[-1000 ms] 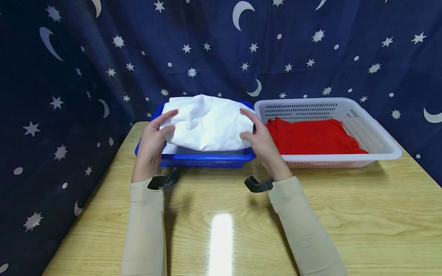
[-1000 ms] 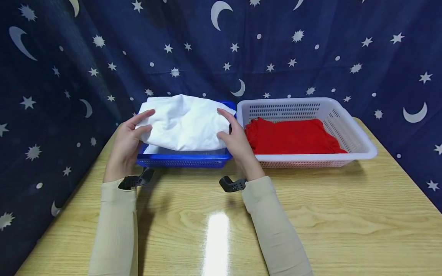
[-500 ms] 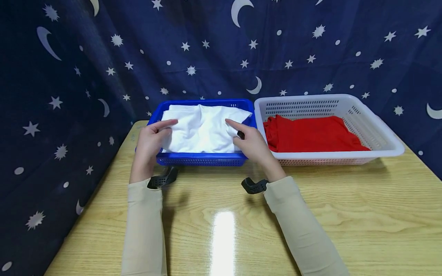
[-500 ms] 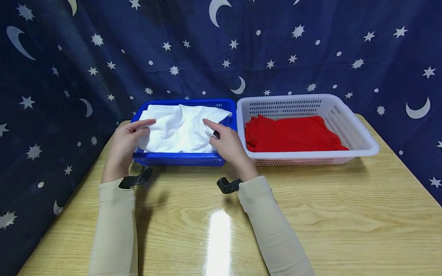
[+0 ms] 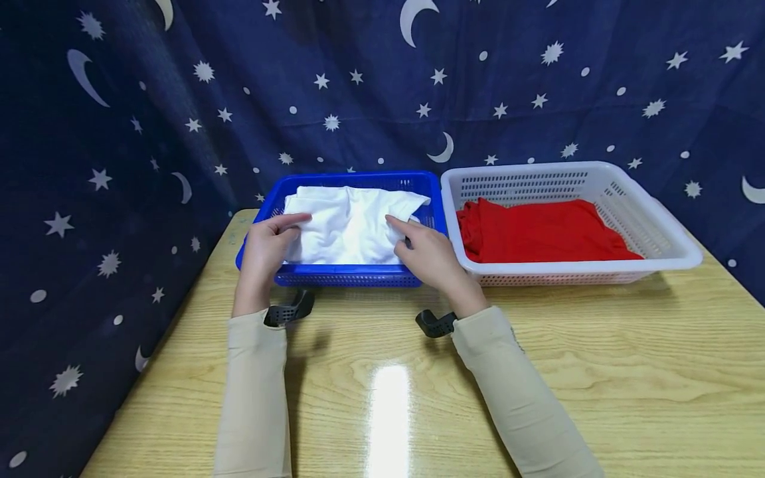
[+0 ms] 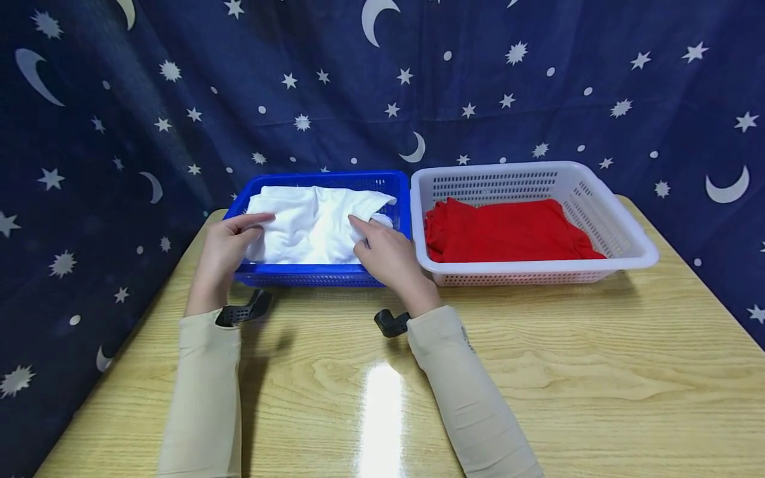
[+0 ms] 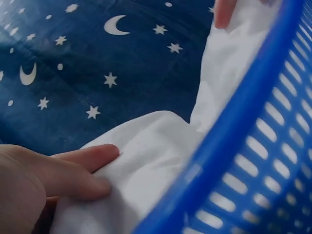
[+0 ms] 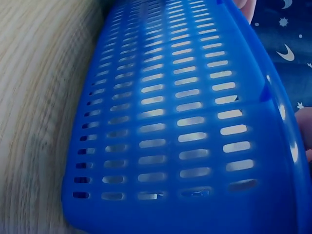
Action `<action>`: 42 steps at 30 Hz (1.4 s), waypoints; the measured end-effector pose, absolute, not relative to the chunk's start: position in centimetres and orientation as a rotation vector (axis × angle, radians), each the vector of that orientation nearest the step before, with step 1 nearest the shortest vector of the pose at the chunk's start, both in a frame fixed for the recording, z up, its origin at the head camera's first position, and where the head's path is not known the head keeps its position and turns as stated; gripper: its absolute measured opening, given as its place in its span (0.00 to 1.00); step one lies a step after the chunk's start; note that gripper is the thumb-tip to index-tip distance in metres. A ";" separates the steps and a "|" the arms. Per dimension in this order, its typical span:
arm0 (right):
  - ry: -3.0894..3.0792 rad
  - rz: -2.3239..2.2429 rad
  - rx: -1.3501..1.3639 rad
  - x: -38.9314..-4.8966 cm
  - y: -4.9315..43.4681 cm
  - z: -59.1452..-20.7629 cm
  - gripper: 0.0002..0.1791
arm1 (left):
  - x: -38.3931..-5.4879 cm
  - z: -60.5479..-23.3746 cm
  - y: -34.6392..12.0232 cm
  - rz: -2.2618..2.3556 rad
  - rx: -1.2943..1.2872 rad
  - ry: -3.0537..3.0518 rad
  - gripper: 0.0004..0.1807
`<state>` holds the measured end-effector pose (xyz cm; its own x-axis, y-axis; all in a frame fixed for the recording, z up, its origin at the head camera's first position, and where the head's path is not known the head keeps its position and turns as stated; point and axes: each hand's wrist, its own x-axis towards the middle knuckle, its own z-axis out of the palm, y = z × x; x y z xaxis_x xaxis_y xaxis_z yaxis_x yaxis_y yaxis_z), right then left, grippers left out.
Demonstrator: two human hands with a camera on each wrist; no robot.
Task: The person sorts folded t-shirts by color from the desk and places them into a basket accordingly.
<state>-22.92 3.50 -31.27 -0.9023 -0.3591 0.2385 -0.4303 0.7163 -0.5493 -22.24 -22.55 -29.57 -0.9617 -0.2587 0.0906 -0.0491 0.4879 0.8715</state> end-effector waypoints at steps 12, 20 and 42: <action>-2.859 0.733 0.630 -22.8 3.1 -31.6 0.27 | -22.1 -29.5 -22.0 -1.174 0.309 -2.741 0.17; -2.879 0.689 0.631 -22.7 3.1 -31.6 0.27 | -22.1 -29.6 -22.0 -1.077 0.308 -2.749 0.26; -2.846 0.683 0.624 -22.6 3.2 -31.7 0.28 | -21.9 -29.8 -21.7 -0.910 0.141 -2.936 0.29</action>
